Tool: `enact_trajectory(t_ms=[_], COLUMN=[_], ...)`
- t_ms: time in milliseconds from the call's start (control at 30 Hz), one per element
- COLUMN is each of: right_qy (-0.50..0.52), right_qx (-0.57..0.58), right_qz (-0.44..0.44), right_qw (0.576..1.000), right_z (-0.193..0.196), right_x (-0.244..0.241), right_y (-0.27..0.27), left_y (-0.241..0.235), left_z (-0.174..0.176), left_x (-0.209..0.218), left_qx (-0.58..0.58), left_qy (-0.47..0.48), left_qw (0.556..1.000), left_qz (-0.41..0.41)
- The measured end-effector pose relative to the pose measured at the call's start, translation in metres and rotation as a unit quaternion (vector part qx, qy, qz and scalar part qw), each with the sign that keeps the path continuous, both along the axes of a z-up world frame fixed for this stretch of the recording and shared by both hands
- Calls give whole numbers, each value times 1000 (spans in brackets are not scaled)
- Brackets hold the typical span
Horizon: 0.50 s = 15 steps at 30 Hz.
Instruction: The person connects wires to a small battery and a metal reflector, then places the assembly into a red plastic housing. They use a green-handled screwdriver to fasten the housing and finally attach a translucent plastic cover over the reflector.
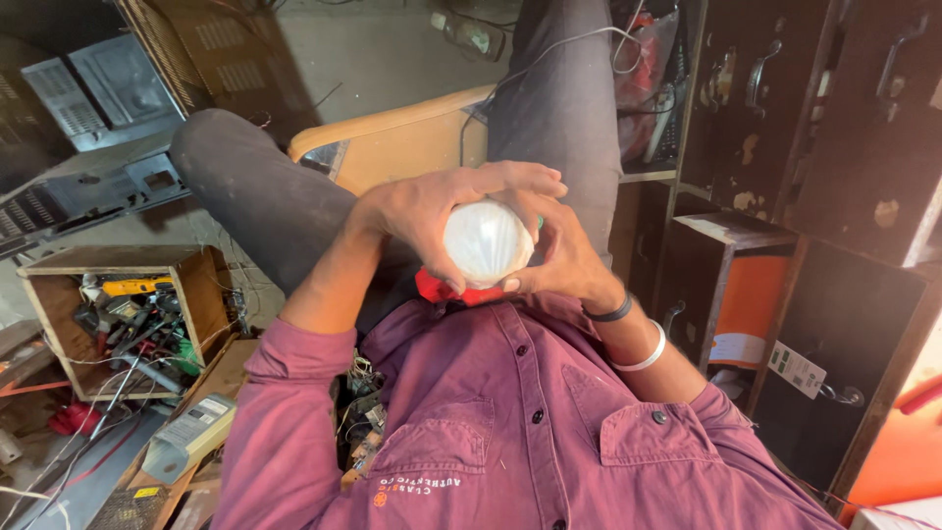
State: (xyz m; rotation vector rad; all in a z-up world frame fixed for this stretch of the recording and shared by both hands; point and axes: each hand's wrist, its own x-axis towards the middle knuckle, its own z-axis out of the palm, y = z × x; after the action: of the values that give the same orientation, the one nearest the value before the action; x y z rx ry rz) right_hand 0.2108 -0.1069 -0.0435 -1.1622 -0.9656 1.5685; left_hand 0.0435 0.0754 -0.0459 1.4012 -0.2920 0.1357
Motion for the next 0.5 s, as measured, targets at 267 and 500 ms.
enact_trajectory(t_ms=[267,500], right_qy=[-109,-369], right_qx=[-155,-20], right_qz=[-159,-522], right_qw=[969,769], right_z=[-3,53], right_x=[27,177], right_y=[-18,-151], left_y=[-19,-41], left_z=[-16,-9], left_x=[-14,-25], left_qx=[-96,-167], left_qy=[54,75], left_qw=[991,977], left_qz=[77,112])
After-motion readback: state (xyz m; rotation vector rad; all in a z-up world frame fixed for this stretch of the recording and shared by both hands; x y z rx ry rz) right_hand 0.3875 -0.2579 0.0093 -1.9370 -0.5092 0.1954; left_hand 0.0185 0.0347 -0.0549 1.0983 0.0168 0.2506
